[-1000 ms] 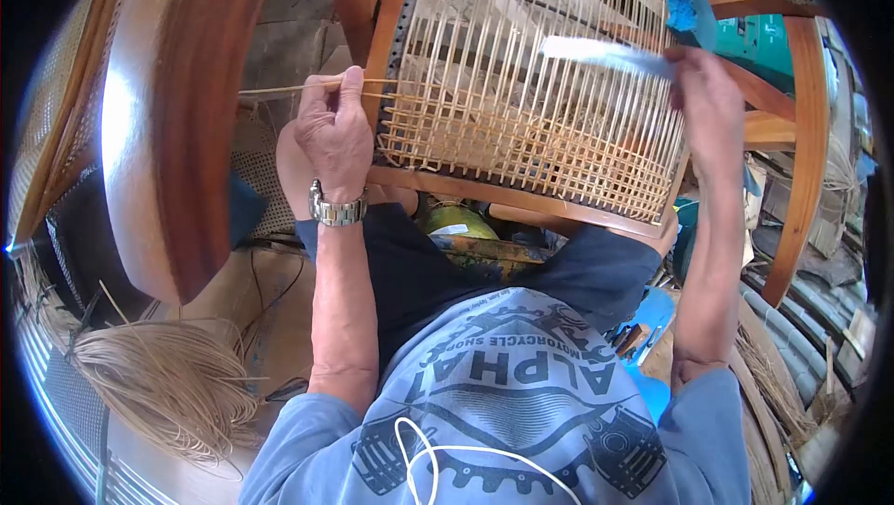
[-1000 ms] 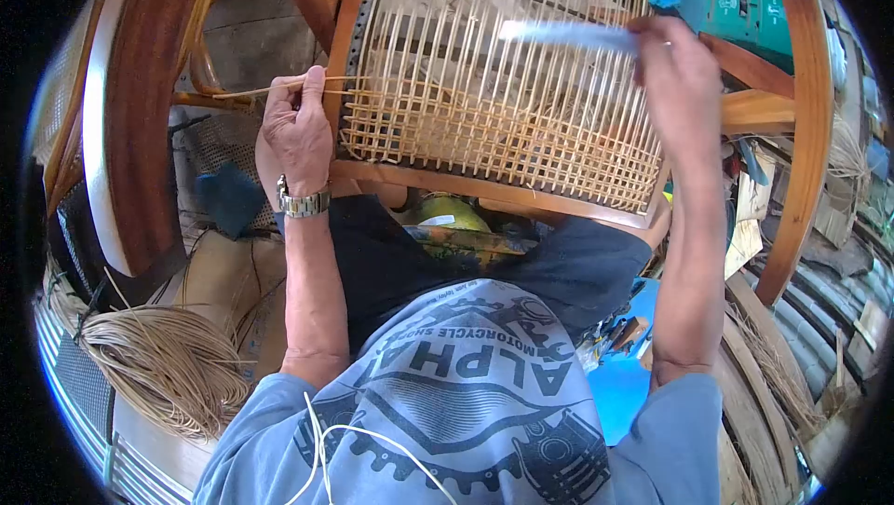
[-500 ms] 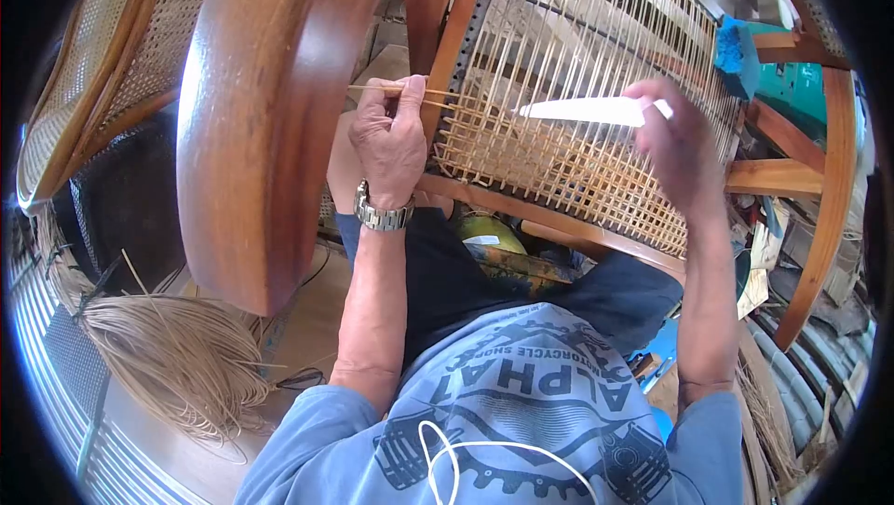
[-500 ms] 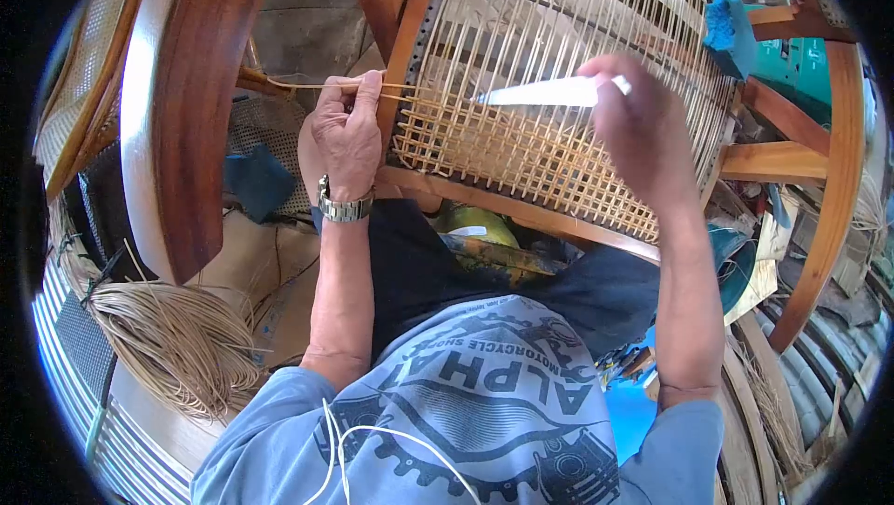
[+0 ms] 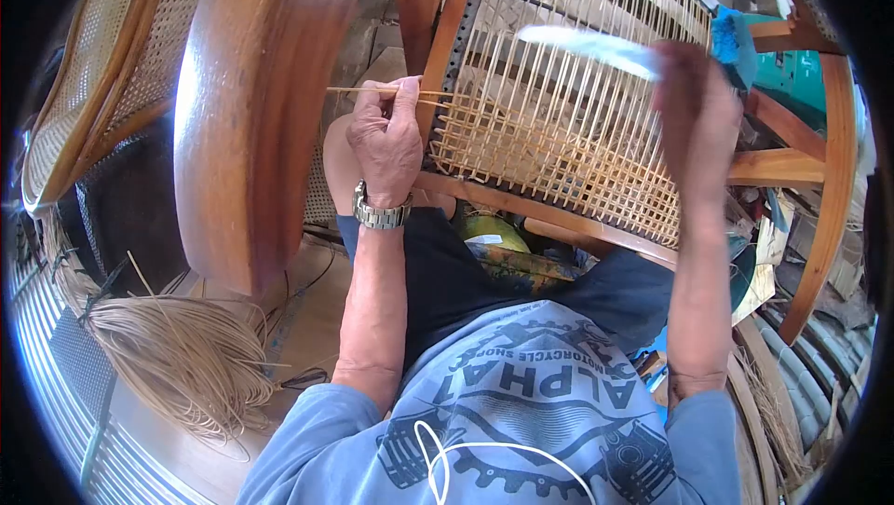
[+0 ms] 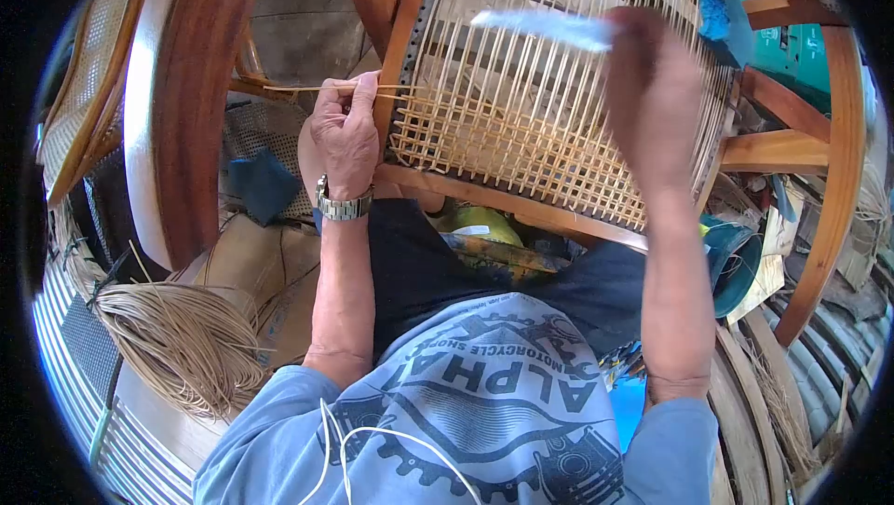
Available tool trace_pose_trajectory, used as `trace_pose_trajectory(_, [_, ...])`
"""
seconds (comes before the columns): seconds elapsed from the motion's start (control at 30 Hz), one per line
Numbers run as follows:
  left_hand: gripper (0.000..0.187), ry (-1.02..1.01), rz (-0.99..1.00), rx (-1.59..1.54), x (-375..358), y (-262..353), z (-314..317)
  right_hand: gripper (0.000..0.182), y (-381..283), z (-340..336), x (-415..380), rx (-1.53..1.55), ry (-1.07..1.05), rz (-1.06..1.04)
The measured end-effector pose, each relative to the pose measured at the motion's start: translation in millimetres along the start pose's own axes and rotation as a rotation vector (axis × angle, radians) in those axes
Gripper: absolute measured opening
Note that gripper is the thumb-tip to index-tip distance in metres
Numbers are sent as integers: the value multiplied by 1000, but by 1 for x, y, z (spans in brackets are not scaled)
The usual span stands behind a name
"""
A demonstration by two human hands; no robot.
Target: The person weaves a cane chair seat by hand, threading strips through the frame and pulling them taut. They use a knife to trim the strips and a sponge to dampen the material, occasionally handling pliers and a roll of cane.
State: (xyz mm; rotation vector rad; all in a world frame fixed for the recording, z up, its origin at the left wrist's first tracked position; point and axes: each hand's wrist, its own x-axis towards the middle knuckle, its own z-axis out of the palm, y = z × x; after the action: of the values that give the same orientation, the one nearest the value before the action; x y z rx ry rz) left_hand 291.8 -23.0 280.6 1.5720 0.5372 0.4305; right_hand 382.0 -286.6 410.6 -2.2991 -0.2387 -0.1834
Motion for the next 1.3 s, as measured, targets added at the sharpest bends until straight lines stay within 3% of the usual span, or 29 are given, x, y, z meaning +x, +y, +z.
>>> trace_pose_trajectory(0.03, [13, -1, 1, 30, 0, 0, -1, 17, -6, 8, -9, 61, -192, 0])
trace_pose_trajectory(0.1, [13, -3, 4, 62, 1, 0, -2, 17, -12, 21, -18, -31, -319, -14])
trace_pose_trajectory(0.3, [14, 27, 73, 48, 4, -5, 1, 18, -7, -2, 13, 33, 28, 65])
trace_pose_trajectory(0.37, [17, 13, -9, 117, 3, -2, 1, 19, -4, 3, 8, -5, 44, 23])
trace_pose_trajectory(0.5, [18, 34, 30, 165, 6, 1, 4, 21, -15, 9, -6, -8, -66, 1])
trace_pose_trajectory(0.6, [22, 60, 25, 168, 6, -2, 3, 20, -16, -5, 2, -29, 64, 54])
trace_pose_trajectory(0.73, [23, 47, 36, 159, 5, 1, 4, 20, -12, -21, -5, -126, -16, 29])
trace_pose_trajectory(0.83, [21, 34, 22, 133, 6, -3, 2, 20, -8, -38, -4, -82, 56, 136])
trace_pose_trajectory(0.9, [20, 29, 53, 142, 5, 3, 2, 21, -9, -37, -10, -110, 131, 98])
trace_pose_trajectory(1.0, [19, 8, 20, 96, 3, 5, 3, 23, -3, -41, -18, -121, -77, 14])
trace_pose_trajectory(1.17, [21, 20, 54, 189, 5, 2, 2, 27, 27, -82, -29, -187, 109, 192])
trace_pose_trajectory(1.23, [21, 7, 45, 198, 6, 1, 0, 22, 43, -90, -41, -266, -150, 101])
trace_pose_trajectory(1.3, [21, -7, 33, 205, 6, 1, 1, 22, 44, -103, -47, -273, -187, 183])
